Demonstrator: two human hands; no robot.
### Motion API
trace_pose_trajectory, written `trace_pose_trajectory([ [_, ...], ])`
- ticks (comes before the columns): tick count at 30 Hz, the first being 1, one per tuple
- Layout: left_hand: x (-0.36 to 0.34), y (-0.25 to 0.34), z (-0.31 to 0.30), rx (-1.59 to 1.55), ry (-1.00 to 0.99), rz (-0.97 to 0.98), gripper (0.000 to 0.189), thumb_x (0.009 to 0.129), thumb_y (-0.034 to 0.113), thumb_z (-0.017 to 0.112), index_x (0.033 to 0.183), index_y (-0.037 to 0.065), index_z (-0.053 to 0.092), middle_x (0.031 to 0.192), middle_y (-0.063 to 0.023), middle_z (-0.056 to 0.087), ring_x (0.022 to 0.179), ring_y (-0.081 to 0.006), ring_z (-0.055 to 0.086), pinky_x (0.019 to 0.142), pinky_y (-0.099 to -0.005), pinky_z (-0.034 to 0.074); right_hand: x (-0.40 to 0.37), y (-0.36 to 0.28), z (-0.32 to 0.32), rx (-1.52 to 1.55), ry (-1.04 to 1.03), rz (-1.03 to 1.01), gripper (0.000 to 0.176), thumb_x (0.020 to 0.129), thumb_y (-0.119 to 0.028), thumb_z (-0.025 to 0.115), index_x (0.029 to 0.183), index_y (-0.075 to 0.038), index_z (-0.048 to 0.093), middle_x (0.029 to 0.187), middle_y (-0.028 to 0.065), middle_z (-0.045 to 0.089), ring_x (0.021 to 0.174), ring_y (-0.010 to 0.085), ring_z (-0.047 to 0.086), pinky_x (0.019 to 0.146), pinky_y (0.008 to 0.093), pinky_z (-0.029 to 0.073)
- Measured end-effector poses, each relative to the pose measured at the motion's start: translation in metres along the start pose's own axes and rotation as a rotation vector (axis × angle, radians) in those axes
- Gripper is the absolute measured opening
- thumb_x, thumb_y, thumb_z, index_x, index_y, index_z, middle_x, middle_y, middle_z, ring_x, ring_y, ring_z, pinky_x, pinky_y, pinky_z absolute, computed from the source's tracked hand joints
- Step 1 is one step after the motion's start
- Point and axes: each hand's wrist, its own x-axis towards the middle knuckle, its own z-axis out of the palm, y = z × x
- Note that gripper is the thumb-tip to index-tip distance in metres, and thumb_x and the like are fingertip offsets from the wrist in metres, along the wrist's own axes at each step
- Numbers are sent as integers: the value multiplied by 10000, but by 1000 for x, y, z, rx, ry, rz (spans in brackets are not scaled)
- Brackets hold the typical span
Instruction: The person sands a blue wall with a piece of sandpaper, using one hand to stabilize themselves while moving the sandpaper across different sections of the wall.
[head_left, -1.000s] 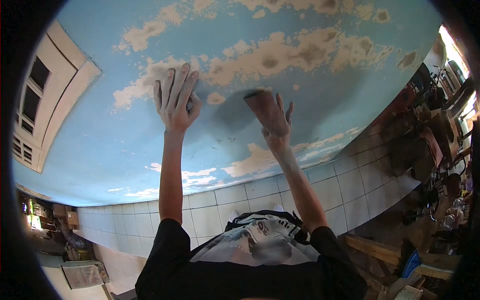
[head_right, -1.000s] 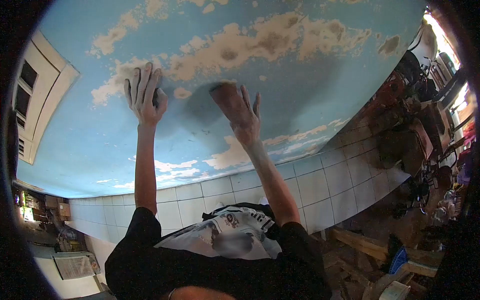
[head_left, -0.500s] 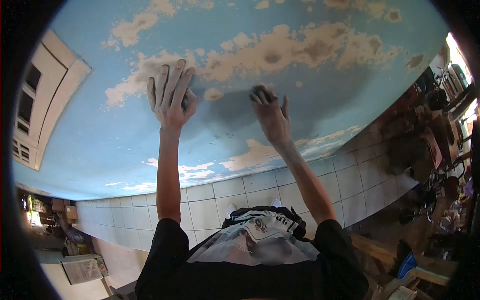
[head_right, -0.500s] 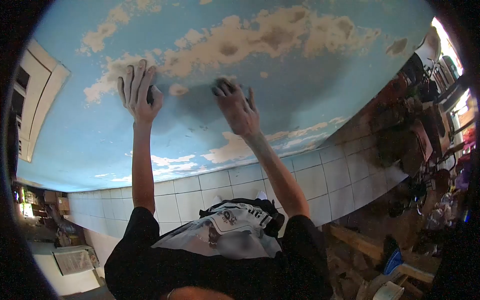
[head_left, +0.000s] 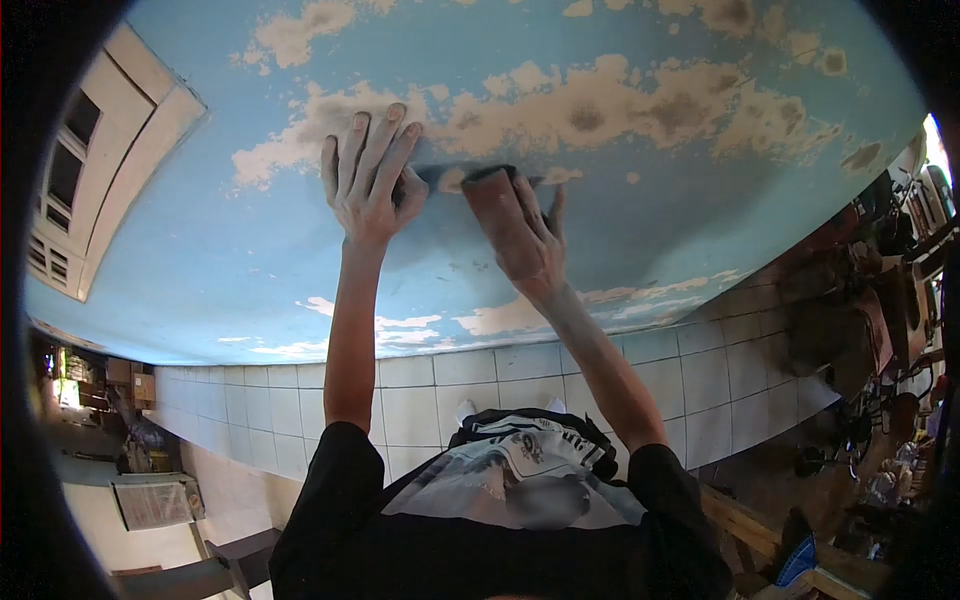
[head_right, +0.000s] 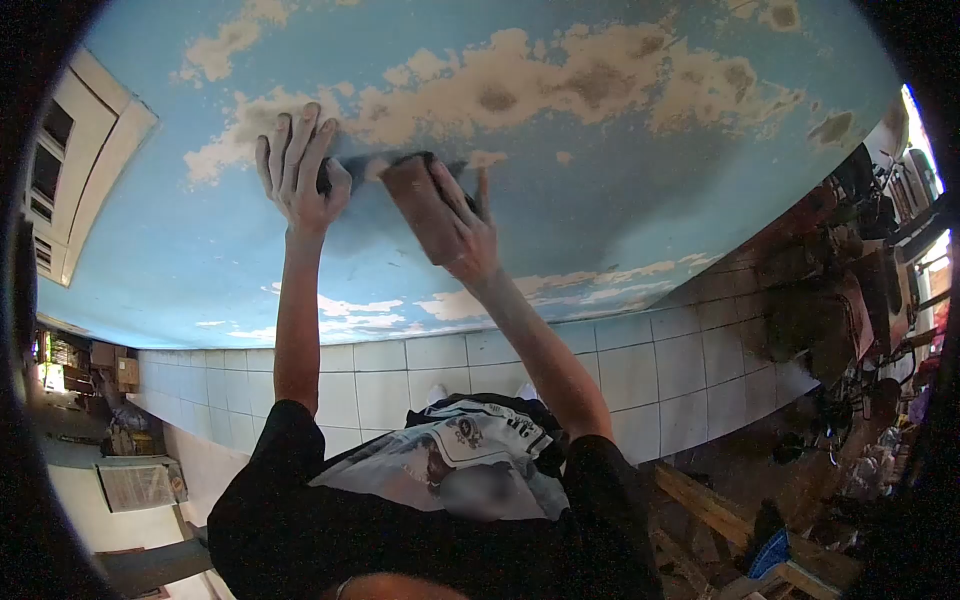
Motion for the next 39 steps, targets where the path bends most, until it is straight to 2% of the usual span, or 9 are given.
trace_pose_trajectory([
  [14, 0, -8, -11, -115, -4, 50, 417, 687, 28, 470, 1047, 162, 630, 1203, -22, 584, 1203, -226, 469, 1045, -458, 278, 1, -22, -1, -54, -26, 0, 684, 650, 33, 597, 1301, 10, 390, 1331, 203, 427, 1276, 319, 373, 1031, 622, 171],
  [17, -5, -17, -12, -151, 100, 50, 387, 686, 7, 453, 1005, 136, 630, 1178, -46, 596, 1170, -224, 500, 1032, -445, 306, 6, -27, -1, -69, -50, 113, 659, 704, -45, 632, 1319, -29, 395, 1358, 150, 416, 1294, 248, 357, 1075, 572, 121],
  [20, -5, -23, -11, -168, 211, 71, 361, 691, -1, 434, 971, 121, 627, 1154, -59, 606, 1136, -226, 527, 1020, -435, 325, 26, -38, 5, 84, 96, 88, 655, 691, 39, 561, 1316, 12, 366, 1322, 209, 431, 1273, 342, 369, 1034, 625, 157],
  [26, -5, -19, -10, -184, 193, 3, 347, 691, -22, 439, 962, 104, 616, 1110, -49, 626, 1120, -229, 536, 1001, -420, 349, -10, -35, 31, -117, -142, 310, 679, 673, 3, 624, 1316, -56, 414, 1358, 155, 413, 1289, 277, 361, 1072, 574, 149],
  [28, -6, -18, -11, -206, 180, -6, 347, 688, -28, 444, 962, 101, 613, 1104, -49, 629, 1120, -229, 537, 998, -415, 352, 35, -46, 23, -60, 201, 177, 639, 693, 2, 610, 1304, -61, 434, 1349, 156, 423, 1284, 291, 366, 1069, 577, 154],
  [33, -4, -19, -9, -261, 190, -27, 349, 680, -40, 453, 958, 101, 610, 1093, -49, 634, 1114, -226, 541, 993, -409, 358, 14, -50, 32, -127, 68, 233, 551, 726, -10, 592, 1263, -72, 488, 1324, 155, 450, 1277, 292, 375, 1064, 580, 167],
  [35, -4, -17, -11, -201, 189, -81, 343, 666, -30, 503, 934, 156, 609, 1087, 33, 640, 1085, -153, 558, 973, -351, 386, 15, -55, 37, -124, 29, 311, 536, 724, -12, 596, 1248, -80, 507, 1315, 155, 460, 1275, 288, 379, 1062, 582, 171],
  [37, -4, -17, -14, -212, 168, -89, 341, 663, -31, 507, 930, 155, 609, 1086, 31, 640, 1080, -155, 561, 969, -350, 388, 34, -55, 37, -4, 262, 192, 541, 700, -9, 614, 1227, -101, 532, 1301, 149, 477, 1274, 276, 383, 1061, 584, 177],
  [39, -2, -17, -15, -221, 171, -86, 339, 659, -32, 511, 927, 154, 609, 1085, 30, 640, 1075, -156, 564, 965, -350, 390, 9, -46, 40, -54, 173, 150, 539, 694, -16, 622, 1220, -94, 535, 1296, 142, 483, 1269, 268, 390, 1062, 585, 175],
])
